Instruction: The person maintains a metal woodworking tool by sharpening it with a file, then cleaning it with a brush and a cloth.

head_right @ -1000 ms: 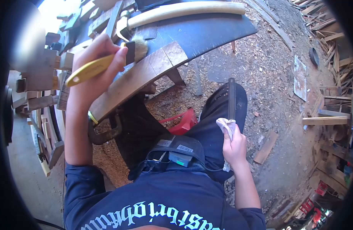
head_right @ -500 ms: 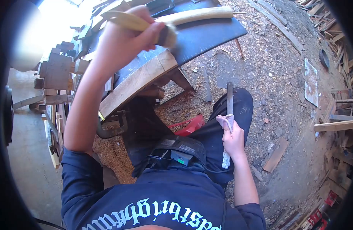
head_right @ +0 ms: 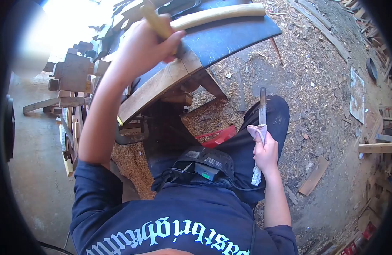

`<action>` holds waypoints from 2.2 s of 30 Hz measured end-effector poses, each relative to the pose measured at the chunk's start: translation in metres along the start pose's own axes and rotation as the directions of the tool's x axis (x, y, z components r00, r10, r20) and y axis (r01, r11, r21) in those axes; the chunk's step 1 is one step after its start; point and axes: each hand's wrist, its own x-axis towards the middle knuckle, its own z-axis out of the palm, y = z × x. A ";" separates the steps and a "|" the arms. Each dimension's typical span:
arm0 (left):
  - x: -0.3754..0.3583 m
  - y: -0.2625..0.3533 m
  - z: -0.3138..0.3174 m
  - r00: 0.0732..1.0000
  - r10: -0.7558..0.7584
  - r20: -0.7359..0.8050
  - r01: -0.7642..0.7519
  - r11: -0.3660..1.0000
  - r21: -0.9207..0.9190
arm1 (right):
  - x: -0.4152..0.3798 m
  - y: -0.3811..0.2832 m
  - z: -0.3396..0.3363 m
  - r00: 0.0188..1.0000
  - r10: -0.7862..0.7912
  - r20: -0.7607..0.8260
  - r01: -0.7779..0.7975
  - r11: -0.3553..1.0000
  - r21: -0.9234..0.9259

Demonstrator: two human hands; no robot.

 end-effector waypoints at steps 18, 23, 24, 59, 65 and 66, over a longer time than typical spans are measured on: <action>-0.055 0.014 -0.005 0.971 0.135 -0.195 -0.152 0.986 -0.076 | -0.002 0.003 -0.004 0.999 0.044 0.031 -0.044 0.999 0.005; -0.076 0.046 -0.002 0.949 0.302 0.090 -0.260 0.912 -0.319 | 0.001 0.002 -0.001 1.000 0.005 0.016 -0.005 1.000 0.007; -0.070 0.045 -0.010 0.911 0.413 0.015 -0.408 0.904 -0.127 | 0.001 0.005 -0.003 1.000 -0.010 0.023 0.011 1.000 -0.016; -0.079 0.034 -0.008 0.925 0.298 0.237 -0.162 0.871 -0.464 | 0.015 0.002 0.005 1.000 -0.005 0.011 0.006 0.994 -0.107; -0.065 0.019 -0.004 0.992 -0.025 -0.123 -0.015 0.950 -0.312 | 0.007 0.000 0.007 1.000 0.022 0.019 -0.019 0.989 -0.146; -0.075 0.022 -0.003 0.998 0.062 0.029 -0.047 0.928 -0.370 | 0.009 0.004 0.006 1.000 0.003 0.003 -0.002 0.991 -0.132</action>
